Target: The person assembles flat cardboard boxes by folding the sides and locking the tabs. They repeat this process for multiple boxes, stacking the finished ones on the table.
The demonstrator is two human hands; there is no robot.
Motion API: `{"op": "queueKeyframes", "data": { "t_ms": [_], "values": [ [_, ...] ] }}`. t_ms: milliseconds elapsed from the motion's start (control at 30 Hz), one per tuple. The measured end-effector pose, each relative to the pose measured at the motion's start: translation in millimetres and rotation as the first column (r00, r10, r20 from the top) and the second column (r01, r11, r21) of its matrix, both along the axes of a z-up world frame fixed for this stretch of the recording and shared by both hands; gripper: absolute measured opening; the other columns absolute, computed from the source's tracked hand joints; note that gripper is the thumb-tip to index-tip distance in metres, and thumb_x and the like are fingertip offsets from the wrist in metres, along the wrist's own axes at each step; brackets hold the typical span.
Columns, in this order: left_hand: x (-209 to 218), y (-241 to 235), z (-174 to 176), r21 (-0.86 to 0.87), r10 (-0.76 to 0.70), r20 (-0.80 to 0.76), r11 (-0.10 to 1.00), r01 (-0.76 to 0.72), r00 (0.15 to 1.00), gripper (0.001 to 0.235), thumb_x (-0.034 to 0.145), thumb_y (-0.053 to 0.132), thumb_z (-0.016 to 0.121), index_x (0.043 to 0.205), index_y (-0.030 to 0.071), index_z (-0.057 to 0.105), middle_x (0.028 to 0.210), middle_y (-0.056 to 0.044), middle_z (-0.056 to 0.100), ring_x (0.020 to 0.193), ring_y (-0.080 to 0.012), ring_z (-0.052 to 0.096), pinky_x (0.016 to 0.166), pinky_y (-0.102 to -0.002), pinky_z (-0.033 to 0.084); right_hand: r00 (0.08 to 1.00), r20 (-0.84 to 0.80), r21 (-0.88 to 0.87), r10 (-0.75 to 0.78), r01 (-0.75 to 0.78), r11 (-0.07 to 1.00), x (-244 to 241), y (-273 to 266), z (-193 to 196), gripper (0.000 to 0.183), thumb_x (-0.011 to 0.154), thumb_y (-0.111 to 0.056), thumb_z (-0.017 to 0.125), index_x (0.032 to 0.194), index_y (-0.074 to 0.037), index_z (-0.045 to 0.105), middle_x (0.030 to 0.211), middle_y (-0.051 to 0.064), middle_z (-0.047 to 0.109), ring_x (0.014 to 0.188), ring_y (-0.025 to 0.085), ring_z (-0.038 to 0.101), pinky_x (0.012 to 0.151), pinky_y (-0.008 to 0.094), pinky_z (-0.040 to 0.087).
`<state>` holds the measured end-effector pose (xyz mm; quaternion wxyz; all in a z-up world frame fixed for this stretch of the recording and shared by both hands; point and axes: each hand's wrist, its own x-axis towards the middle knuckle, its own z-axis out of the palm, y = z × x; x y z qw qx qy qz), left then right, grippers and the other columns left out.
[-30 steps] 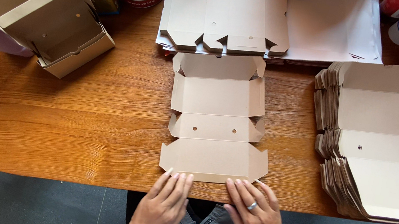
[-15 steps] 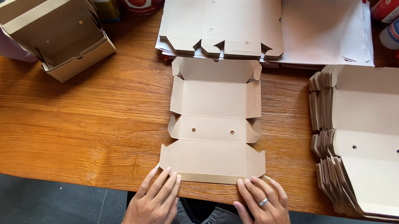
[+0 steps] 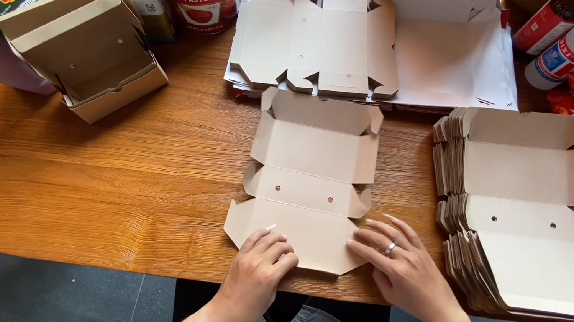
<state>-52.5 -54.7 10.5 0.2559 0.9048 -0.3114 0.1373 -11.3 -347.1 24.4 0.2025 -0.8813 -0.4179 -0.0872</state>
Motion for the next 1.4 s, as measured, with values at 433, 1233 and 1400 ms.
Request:
{"op": "queueKeyframes", "data": {
  "t_ms": [433,1233,1400],
  "values": [
    [-15.2,-2.6,29.3,0.016,-0.017,-0.144,1.000,0.020,0.989,0.019,0.078,0.017,0.070,0.093,0.008,0.061,0.097,-0.009,0.063,0.102,-0.0300,0.056,0.107,-0.049,0.037,0.986,-0.005,-0.085,0.166,-0.165,0.983,5.4,44.3,-1.6,0.004,0.098,-0.009,0.058,0.100,-0.010,0.062,0.100,0.007,0.066,0.102,0.024,0.064,0.103,0.044,0.044],
    [-40.1,4.8,-0.4,0.180,-0.071,0.144,0.983,0.044,0.987,0.033,0.108,0.020,0.058,0.123,-0.008,0.066,0.115,-0.020,0.064,0.106,-0.0359,0.058,0.110,-0.058,0.044,0.969,0.190,-0.015,0.159,-0.159,0.987,-36.7,74.0,-9.6,0.021,0.103,-0.008,0.055,0.118,0.000,0.068,0.111,0.009,0.065,0.105,0.027,0.065,0.102,0.044,0.050],
    [-44.8,12.2,-9.1,0.332,-0.136,0.224,0.942,0.056,0.965,0.046,0.111,0.033,0.054,0.130,-0.007,0.065,0.123,-0.024,0.066,0.112,-0.0402,0.063,0.111,-0.058,0.046,0.974,0.215,-0.034,0.073,-0.067,0.997,-47.4,61.6,-20.6,0.039,0.103,-0.032,0.062,0.130,-0.004,0.067,0.127,0.009,0.068,0.122,0.024,0.064,0.113,0.047,0.044]
  ]
}}
